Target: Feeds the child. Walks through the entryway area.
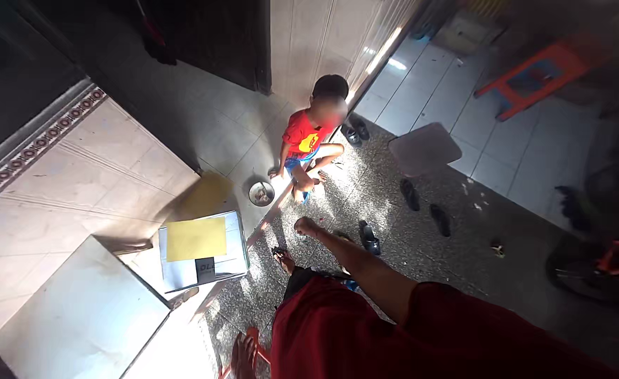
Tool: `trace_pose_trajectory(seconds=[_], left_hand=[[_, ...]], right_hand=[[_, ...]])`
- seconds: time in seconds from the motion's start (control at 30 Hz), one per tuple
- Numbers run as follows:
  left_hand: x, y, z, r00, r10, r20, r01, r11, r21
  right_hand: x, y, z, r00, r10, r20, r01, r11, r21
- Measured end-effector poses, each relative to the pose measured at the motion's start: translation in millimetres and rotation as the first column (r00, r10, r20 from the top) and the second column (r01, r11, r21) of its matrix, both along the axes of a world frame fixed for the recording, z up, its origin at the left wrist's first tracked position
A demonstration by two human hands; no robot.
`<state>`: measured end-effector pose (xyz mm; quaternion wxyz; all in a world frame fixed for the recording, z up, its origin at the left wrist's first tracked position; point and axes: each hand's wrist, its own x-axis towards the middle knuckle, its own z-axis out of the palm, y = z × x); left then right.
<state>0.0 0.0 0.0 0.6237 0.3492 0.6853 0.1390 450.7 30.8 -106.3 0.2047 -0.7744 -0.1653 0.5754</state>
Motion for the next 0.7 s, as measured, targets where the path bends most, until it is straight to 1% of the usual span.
trace_pose_trajectory(seconds=[0.03, 0.1, 0.23, 0.3, 0.33, 0.43, 0.53, 0.7], left_hand=[[4.2, 1.5, 1.5, 0.999, -0.047, -0.014, 0.047, 0.999, -0.012], [5.0, -0.4, -6.3, 0.989, -0.138, -0.054, 0.136, 0.990, -0.047], [4.0, -8.0, -22.3, 0.973, -0.203, -0.111, 0.189, 0.975, -0.119], [3.3, -9.1, -23.4, 0.961, -0.242, -0.134, 0.222, 0.964, -0.147], [3.7, -9.8, -24.6, 0.958, -0.246, -0.148, 0.222, 0.962, -0.161], [2.2, -13.4, -31.4, 0.967, -0.195, -0.163, 0.166, 0.970, -0.177], [4.0, -12.3, -31.4, 0.969, -0.187, -0.163, 0.154, 0.969, -0.195], [-14.3, -16.4, -67.2, 0.967, -0.216, -0.134, 0.194, 0.969, -0.154]], right_hand=[[3.0, 2.4, -2.3, 1.000, -0.005, -0.005, 0.005, 1.000, 0.002], [8.8, 6.6, -4.6, 1.000, -0.008, -0.007, 0.008, 1.000, -0.001], [17.3, 11.4, -7.1, 1.000, 0.004, -0.013, -0.004, 1.000, -0.009], [20.0, 9.6, -12.7, 1.000, 0.010, -0.017, -0.010, 1.000, -0.018], [21.2, 8.7, -18.8, 1.000, 0.007, -0.019, -0.007, 1.000, -0.022], [22.4, 9.5, -31.3, 1.000, 0.006, -0.024, -0.007, 0.999, -0.046], [22.2, 13.2, -32.6, 0.999, 0.013, -0.035, -0.015, 0.997, -0.069], [20.7, 20.4, -32.4, 0.998, 0.048, -0.034, -0.050, 0.996, -0.075]])
